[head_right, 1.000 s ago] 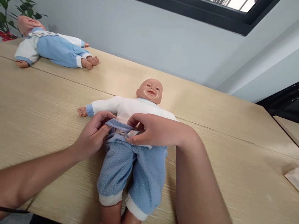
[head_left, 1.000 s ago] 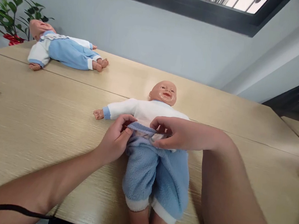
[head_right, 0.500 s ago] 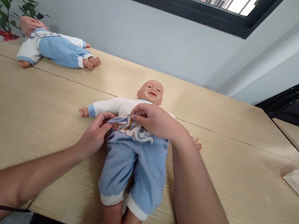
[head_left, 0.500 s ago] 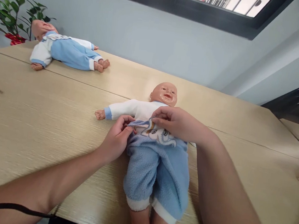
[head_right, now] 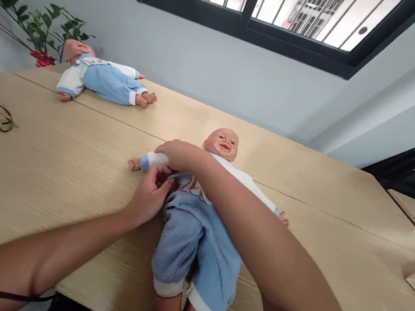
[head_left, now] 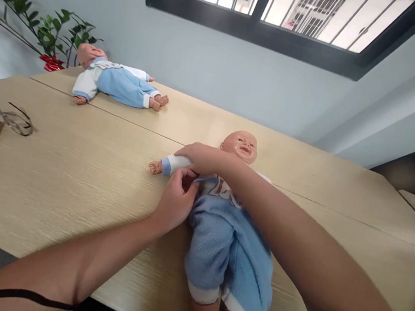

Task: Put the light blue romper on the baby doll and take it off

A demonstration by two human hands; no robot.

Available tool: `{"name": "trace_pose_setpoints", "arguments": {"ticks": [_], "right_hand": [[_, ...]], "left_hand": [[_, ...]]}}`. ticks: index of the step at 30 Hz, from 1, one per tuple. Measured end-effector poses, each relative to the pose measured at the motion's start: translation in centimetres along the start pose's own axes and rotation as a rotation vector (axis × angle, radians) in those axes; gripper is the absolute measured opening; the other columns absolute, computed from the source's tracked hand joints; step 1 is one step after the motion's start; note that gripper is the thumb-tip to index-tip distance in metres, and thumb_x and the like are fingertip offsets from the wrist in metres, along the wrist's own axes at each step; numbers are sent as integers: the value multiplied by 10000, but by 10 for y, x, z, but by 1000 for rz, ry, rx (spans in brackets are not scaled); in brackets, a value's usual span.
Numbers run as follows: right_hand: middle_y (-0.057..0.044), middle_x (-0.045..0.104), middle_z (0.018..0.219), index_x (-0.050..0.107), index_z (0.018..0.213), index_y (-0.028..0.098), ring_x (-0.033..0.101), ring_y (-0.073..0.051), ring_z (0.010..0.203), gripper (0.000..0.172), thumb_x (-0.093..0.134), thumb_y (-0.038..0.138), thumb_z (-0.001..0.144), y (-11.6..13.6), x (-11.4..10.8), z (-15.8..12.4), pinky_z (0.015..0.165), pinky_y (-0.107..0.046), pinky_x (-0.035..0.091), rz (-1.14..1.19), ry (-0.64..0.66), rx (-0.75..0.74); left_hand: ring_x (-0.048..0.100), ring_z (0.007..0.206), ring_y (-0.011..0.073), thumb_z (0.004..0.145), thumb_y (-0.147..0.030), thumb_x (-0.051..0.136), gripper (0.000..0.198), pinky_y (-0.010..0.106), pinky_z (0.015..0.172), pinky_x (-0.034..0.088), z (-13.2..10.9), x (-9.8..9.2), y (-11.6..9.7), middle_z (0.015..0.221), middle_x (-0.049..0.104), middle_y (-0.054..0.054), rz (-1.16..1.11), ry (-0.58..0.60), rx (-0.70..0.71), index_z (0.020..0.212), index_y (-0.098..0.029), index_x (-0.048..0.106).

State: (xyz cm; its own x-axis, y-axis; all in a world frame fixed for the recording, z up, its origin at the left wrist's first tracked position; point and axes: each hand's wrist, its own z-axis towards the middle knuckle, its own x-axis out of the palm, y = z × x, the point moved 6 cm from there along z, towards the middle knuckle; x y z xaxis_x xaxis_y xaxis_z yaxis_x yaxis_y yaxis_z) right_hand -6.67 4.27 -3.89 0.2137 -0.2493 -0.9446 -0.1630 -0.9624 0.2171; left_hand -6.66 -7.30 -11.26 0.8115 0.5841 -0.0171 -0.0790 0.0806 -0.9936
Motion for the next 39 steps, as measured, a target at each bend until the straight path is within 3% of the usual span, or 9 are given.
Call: {"name": "trace_pose_setpoints", "arguments": {"ticks": [3, 8, 14, 18, 23, 29, 32, 35, 39], "right_hand": [[-20, 747, 1064, 726, 1154, 195, 649, -169, 918, 335, 643, 131, 837, 2, 3, 6, 769, -240, 411, -17, 34, -25], [-122, 615, 1378, 510, 1517, 257, 634, -246, 1118, 649, 545, 102, 887, -5, -13, -29, 874, -312, 475, 11, -210, 17], [-114, 659, 1234, 633, 1274, 188, 617, -259, 1127, 476, 509, 61, 833, -14, -27, -84, 940, -347, 472, 82, -405, 42], [-106, 666, 1202, 670, 1186, 201, 624, -245, 1091, 407, 502, 53, 846, -17, -24, -107, 946, -354, 472, 115, -373, 41], [-84, 670, 1152, 716, 1122, 229, 629, -235, 1095, 501, 482, -19, 755, -16, -15, -124, 929, -358, 495, 253, -266, -8], [-79, 690, 1148, 698, 1134, 212, 648, -239, 1091, 417, 557, 63, 770, -15, -18, -137, 914, -369, 516, 505, -302, -38], [-76, 685, 1198, 708, 1129, 215, 634, -240, 1136, 414, 540, 80, 775, -9, -13, -136, 976, -389, 493, 516, -205, -60], [-80, 686, 1225, 722, 1100, 209, 616, -247, 1171, 292, 483, 216, 934, 1, -9, -129, 1062, -415, 449, 589, -106, -42], [-77, 719, 1107, 725, 1012, 195, 634, -248, 1058, 370, 470, 461, 1031, 7, -5, -118, 994, -391, 469, 674, -69, 136]], "left_hand": [[610, 855, 191, 917, -229, 643, 70, 318, 806, 476, 5, -5, -6, 950, 668, 33, 117, 12, 90, 981, -206, 623], [634, 862, 190, 926, -162, 611, 131, 311, 779, 499, 2, -7, -31, 983, 694, 45, 247, 62, 312, 1001, -210, 707], [616, 736, 150, 933, -173, 634, 123, 271, 663, 507, -14, -10, -54, 904, 677, 31, 278, 30, 508, 1003, -210, 729], [622, 734, 129, 929, -161, 646, 153, 242, 646, 529, -20, -13, -59, 974, 691, 32, 240, 6, 578, 1044, -221, 728], [640, 769, 117, 941, -166, 646, 111, 213, 662, 554, -16, -17, -57, 948, 674, 7, 225, -46, 565, 1012, -218, 713], [640, 755, 94, 960, -163, 650, 76, 190, 664, 561, -7, -10, -46, 971, 657, -3, 252, 26, 525, 1005, -212, 687], [633, 741, 90, 954, -150, 656, 74, 185, 657, 562, -4, -9, -42, 965, 651, -9, 273, 28, 537, 989, -212, 677], [640, 799, 102, 941, -123, 658, 94, 182, 676, 569, -3, -10, -42, 953, 645, -11, 280, -7, 583, 974, -210, 664], [646, 891, 116, 961, -126, 640, 103, 186, 705, 587, -5, -9, -45, 984, 636, -3, 289, -26, 651, 1015, -215, 642]]}}
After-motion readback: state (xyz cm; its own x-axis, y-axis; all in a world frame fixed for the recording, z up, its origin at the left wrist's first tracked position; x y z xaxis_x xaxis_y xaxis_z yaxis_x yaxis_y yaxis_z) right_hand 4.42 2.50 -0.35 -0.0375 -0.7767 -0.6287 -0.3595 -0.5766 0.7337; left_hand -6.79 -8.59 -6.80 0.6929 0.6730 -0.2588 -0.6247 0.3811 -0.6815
